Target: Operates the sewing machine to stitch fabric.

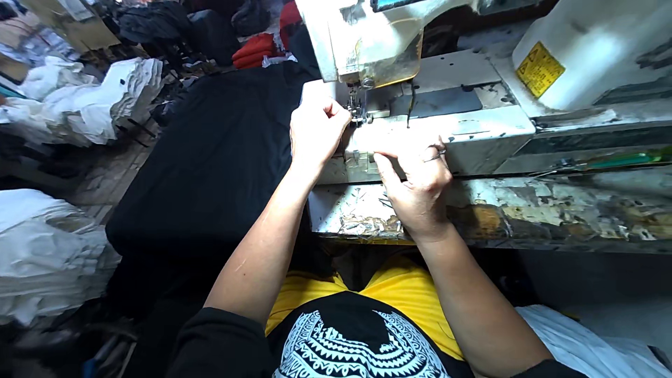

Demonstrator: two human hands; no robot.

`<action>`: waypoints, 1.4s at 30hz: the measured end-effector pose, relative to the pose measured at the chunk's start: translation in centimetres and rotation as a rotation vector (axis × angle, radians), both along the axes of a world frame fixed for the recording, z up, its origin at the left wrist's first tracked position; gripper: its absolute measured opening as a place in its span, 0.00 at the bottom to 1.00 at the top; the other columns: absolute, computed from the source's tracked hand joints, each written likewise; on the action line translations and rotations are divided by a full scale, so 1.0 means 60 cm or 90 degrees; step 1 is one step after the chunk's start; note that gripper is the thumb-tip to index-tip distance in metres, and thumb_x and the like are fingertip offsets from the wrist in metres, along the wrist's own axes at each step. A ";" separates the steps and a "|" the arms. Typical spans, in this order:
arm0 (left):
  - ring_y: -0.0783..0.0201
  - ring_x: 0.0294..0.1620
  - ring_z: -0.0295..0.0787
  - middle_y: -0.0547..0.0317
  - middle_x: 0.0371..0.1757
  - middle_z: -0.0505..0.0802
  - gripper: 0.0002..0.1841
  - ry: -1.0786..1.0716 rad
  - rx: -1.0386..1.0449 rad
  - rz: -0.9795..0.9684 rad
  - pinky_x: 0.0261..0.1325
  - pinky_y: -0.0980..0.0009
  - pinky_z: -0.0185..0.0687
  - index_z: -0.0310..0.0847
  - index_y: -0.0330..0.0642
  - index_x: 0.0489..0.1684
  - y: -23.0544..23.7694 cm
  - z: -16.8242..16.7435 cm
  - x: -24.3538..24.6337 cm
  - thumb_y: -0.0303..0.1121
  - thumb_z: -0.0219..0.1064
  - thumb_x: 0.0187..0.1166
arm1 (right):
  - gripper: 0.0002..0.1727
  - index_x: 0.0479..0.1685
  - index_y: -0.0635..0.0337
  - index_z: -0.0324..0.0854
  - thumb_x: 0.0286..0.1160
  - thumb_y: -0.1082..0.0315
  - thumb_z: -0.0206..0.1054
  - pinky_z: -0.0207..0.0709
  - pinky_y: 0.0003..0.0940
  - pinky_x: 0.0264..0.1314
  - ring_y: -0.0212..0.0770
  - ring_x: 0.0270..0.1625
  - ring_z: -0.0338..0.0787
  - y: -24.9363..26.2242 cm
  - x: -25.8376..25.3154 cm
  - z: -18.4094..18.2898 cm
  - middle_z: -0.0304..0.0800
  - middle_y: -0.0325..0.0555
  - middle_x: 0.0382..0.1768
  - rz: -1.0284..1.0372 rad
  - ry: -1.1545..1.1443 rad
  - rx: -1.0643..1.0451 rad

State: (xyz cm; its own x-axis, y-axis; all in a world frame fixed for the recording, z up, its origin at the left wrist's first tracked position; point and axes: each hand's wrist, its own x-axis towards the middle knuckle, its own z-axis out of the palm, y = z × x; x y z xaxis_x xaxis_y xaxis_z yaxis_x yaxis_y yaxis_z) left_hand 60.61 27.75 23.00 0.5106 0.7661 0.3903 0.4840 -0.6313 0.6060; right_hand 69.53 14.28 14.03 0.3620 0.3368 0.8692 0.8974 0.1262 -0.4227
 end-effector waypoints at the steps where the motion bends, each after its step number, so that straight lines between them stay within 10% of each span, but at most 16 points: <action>1: 0.71 0.25 0.73 0.69 0.19 0.77 0.12 0.006 -0.007 0.002 0.35 0.65 0.67 0.79 0.45 0.16 0.001 0.002 0.001 0.33 0.70 0.72 | 0.07 0.45 0.60 0.94 0.76 0.70 0.72 0.72 0.48 0.76 0.49 0.53 0.91 -0.001 0.000 0.001 0.93 0.53 0.41 0.003 0.001 -0.003; 20: 0.65 0.29 0.78 0.64 0.22 0.80 0.11 0.016 -0.002 0.017 0.37 0.59 0.70 0.82 0.44 0.20 -0.001 0.004 0.003 0.35 0.70 0.74 | 0.06 0.43 0.60 0.95 0.75 0.70 0.73 0.73 0.38 0.70 0.49 0.60 0.89 0.004 0.001 -0.002 0.96 0.54 0.46 0.001 0.005 0.023; 42: 0.78 0.31 0.84 0.63 0.31 0.87 0.09 -0.174 -0.002 -0.024 0.41 0.79 0.80 0.85 0.38 0.35 0.008 -0.022 -0.014 0.35 0.69 0.80 | 0.05 0.38 0.58 0.96 0.72 0.70 0.74 0.72 0.44 0.69 0.51 0.55 0.88 -0.019 0.020 -0.005 0.95 0.52 0.39 0.092 -0.017 -0.047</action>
State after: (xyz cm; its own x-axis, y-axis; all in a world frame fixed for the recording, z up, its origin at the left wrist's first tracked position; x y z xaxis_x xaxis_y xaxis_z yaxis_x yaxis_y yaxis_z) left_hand 59.75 28.24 21.71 0.4157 0.7500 0.5145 0.2784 -0.6435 0.7131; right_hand 70.75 13.14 13.76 0.2818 0.4468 0.8491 0.8832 0.2250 -0.4116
